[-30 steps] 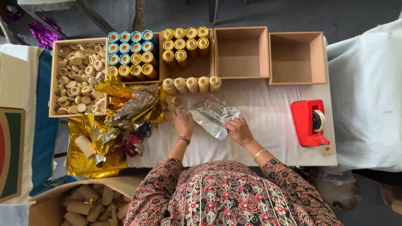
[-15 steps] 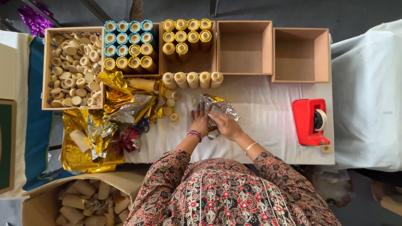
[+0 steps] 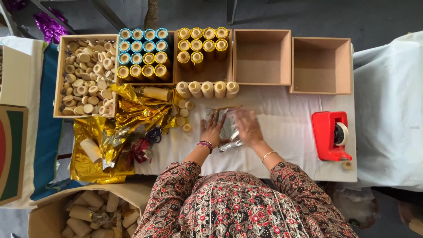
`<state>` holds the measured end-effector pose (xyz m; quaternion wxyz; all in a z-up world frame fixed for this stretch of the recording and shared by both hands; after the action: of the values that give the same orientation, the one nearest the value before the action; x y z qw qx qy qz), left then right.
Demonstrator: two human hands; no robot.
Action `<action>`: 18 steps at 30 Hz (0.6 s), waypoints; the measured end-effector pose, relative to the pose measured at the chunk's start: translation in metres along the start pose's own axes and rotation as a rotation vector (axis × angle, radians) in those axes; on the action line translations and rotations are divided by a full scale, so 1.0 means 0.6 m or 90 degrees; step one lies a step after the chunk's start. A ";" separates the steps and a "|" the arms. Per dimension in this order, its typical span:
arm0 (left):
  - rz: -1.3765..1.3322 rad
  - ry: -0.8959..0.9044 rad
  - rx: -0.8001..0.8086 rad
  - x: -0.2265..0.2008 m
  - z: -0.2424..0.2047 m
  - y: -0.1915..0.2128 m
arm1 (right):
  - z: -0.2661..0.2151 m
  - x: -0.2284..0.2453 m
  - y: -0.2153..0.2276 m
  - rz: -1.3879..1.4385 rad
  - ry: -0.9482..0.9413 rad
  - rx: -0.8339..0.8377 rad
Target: The person wraps small wooden cylindrical parts in gold-colored foil sheets.
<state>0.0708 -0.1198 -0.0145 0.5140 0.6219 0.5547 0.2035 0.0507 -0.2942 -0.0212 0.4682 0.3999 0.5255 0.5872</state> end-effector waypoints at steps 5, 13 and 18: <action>0.019 -0.042 -0.015 0.017 0.024 -0.056 | 0.012 0.036 -0.005 0.247 0.088 0.026; -0.046 -0.052 0.027 0.005 0.014 0.002 | 0.055 -0.005 0.007 0.202 -0.055 0.024; -0.291 -0.112 -0.227 -0.070 -0.010 0.087 | 0.030 0.001 0.012 0.207 -0.084 0.030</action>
<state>0.0784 -0.1475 0.0461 0.6937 0.3959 0.5892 0.1220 0.0672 -0.2890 -0.0117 0.3910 0.5283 0.4358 0.6149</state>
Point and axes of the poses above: each hand's wrist, its own z-axis towards the middle knuckle, its own y-axis out of the back of the hand, x = y × z, the point moved 5 cm from there along z, towards the middle knuckle, and after that the axes turned 4 degrees about -x, right-handed, at the moved point
